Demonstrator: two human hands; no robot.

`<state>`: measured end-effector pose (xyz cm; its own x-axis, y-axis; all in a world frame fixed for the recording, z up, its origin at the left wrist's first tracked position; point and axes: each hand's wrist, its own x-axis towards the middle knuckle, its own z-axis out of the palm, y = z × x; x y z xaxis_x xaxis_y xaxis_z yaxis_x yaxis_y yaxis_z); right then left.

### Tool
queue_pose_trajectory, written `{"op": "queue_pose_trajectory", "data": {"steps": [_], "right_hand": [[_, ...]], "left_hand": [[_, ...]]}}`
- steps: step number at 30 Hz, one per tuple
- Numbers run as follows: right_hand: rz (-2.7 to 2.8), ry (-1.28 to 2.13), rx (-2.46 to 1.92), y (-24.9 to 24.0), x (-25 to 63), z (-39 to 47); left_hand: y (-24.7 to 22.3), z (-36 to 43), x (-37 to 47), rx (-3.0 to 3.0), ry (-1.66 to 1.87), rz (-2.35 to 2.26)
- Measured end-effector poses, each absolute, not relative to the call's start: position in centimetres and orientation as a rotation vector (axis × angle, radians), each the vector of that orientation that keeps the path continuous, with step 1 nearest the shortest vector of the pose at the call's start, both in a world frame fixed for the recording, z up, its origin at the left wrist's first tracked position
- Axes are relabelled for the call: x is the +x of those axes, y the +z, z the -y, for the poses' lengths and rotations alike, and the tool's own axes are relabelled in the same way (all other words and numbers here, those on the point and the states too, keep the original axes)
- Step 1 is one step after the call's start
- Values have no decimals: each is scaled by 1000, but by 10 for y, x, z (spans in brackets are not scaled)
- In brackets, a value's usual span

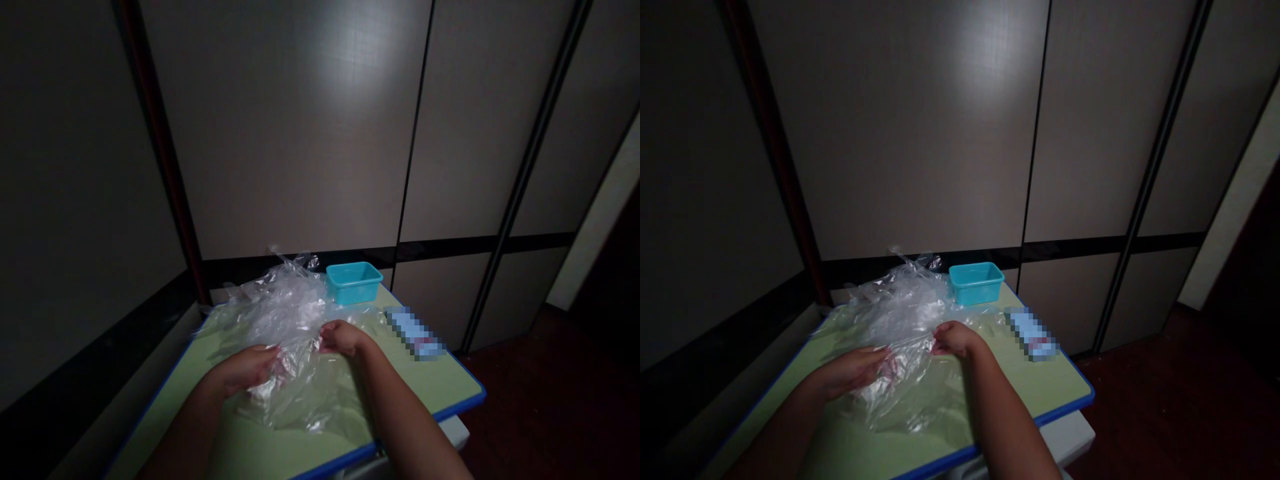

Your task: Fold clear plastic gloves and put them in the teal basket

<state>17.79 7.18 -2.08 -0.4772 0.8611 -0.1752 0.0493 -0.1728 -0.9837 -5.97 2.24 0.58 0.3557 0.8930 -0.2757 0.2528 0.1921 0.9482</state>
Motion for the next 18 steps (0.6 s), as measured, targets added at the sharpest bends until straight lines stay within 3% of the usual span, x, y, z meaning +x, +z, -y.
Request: {"op": "queue_pose_trajectory", "data": {"steps": [7, 18], "right_hand": [[1343, 1400, -984, -19, 170, -76], [1468, 1160, -951, -2, 172, -68]], "left_hand": [[2, -37, -61, 1304, 808, -1245], [15, -22, -46, 1133, 844, -911]]}}
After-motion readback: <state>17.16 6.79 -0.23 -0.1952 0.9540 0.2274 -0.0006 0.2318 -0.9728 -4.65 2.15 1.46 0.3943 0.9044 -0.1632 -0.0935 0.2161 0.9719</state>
